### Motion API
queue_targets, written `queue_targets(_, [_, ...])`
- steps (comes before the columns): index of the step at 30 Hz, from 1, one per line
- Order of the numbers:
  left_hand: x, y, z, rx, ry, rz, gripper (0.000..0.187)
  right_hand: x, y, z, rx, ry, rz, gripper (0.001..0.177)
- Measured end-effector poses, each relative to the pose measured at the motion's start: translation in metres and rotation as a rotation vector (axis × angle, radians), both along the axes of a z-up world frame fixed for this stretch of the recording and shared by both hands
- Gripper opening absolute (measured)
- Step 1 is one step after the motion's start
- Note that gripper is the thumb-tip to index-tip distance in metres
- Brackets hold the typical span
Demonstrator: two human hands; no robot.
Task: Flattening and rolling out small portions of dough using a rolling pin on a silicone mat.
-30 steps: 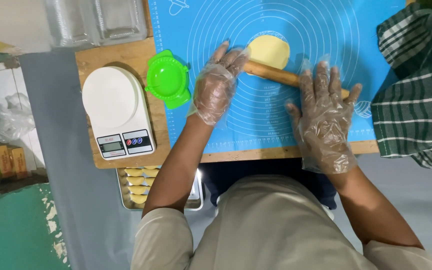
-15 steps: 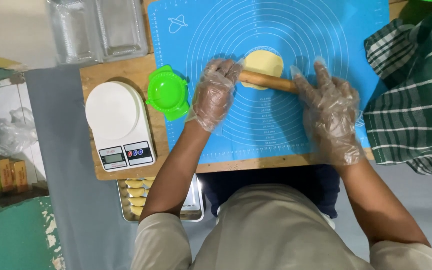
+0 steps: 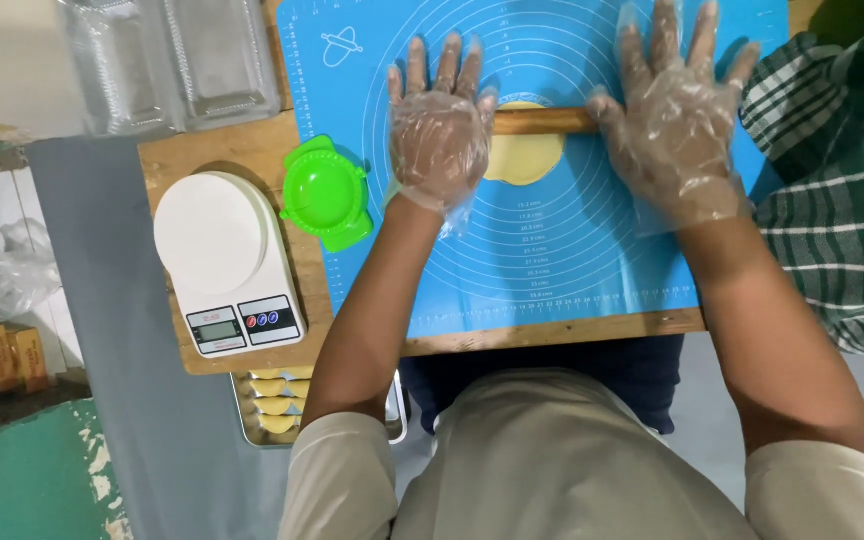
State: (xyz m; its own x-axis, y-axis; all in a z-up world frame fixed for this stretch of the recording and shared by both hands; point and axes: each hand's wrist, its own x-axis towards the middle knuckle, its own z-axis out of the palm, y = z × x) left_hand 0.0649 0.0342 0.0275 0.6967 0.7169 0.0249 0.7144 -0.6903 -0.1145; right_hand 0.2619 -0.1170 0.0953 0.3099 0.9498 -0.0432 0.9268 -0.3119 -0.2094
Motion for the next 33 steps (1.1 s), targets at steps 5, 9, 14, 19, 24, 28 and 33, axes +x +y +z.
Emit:
queue_targets(5, [0.011,0.013,-0.005,-0.036,-0.007,0.078,0.053,0.019,0.022,-0.015,0.139,-0.118,0.062,0.063])
queue_targets(9, [0.013,0.018,-0.011,0.064,0.008,0.101,0.051,0.028,0.027,-0.022,0.107,-0.138,0.080,0.060])
queue_targets(14, [-0.007,0.004,0.029,-0.089,-0.015,-0.097,0.066,0.010,0.016,-0.001,0.039,-0.108,0.028,0.064])
queue_targets(19, [-0.031,-0.021,0.030,-0.105,0.067,-0.116,0.064,-0.016,-0.014,0.018,-0.048,-0.008,-0.008,0.070])
queue_targets(24, [-0.044,-0.033,0.005,-0.100,-0.028,-0.126,0.065,-0.017,-0.026,0.013,0.005,-0.003,0.040,0.068])
queue_targets(28, [-0.032,-0.039,0.018,-0.048,-0.020,0.017,0.065,-0.008,-0.004,0.011,-0.004,0.015,0.026,0.069])
queue_targets(33, [-0.011,-0.018,0.033,-0.083,0.074,0.136,0.072,0.014,0.031,-0.016,0.126,-0.110,0.049,0.063])
